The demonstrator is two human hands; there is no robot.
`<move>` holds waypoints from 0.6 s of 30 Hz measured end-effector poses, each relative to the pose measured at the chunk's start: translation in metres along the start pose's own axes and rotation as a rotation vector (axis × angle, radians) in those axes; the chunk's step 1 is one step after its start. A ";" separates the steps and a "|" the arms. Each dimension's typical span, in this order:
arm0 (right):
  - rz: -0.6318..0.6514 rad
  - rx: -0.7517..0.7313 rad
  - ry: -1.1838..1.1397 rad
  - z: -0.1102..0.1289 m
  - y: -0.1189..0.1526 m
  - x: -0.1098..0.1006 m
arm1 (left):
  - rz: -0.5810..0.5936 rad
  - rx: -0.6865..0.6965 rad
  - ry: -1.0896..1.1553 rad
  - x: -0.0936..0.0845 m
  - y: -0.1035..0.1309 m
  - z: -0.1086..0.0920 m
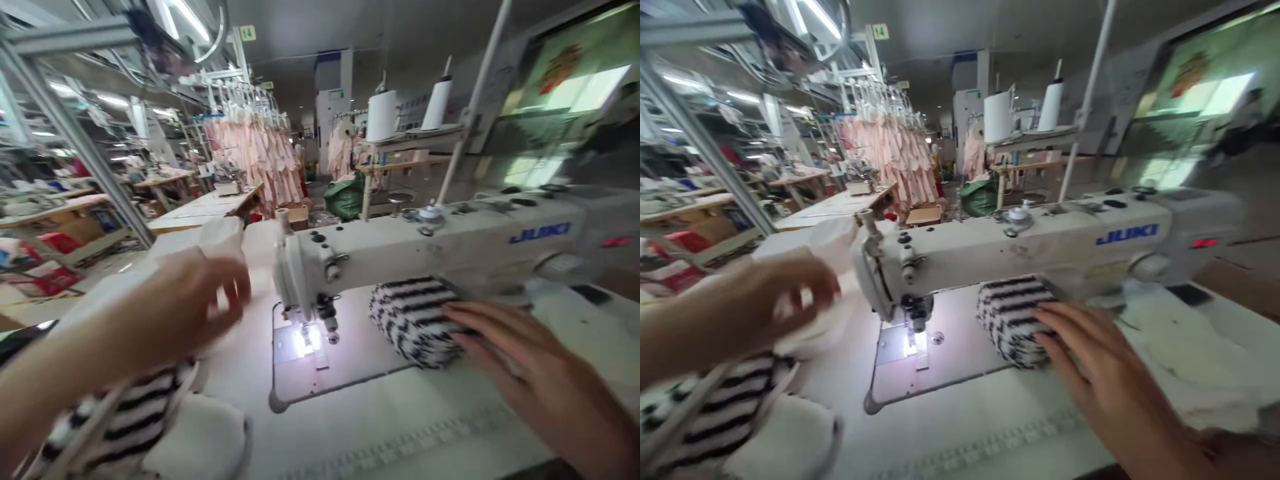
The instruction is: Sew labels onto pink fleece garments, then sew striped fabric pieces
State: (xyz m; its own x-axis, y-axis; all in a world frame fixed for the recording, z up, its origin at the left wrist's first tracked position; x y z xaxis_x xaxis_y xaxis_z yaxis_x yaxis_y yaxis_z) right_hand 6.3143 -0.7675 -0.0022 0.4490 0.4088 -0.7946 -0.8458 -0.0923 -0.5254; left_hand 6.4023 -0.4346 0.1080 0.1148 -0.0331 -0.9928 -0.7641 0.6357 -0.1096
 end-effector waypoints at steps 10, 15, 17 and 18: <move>0.098 0.034 -0.008 0.002 -0.045 -0.017 | 0.456 0.164 1.170 0.114 0.030 -0.102; 0.154 -0.464 0.141 0.083 -0.008 -0.018 | 0.669 -0.030 2.357 0.127 0.021 -0.136; 0.173 -0.483 0.103 0.104 0.016 -0.008 | 0.597 -0.134 2.499 0.136 0.025 -0.140; 0.168 -0.415 0.044 0.109 0.026 -0.002 | 0.536 -0.202 2.504 0.140 0.028 -0.139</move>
State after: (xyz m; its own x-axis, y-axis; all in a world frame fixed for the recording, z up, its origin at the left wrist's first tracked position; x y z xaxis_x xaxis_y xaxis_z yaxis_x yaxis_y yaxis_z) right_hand 6.2601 -0.6713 0.0191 0.3352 0.3187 -0.8866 -0.7249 -0.5138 -0.4588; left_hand 6.3086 -0.5286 -0.0411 -0.4286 -0.4209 0.7995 -0.5129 0.8418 0.1683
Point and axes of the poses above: each hand's wrist, its own y-axis away from the middle knuckle, its own x-axis out of the palm, z = x × y, the point moved 3 cm from there along -y, towards the middle knuckle, and after that the axes turned 11 degrees about z, right-handed, at the moved point
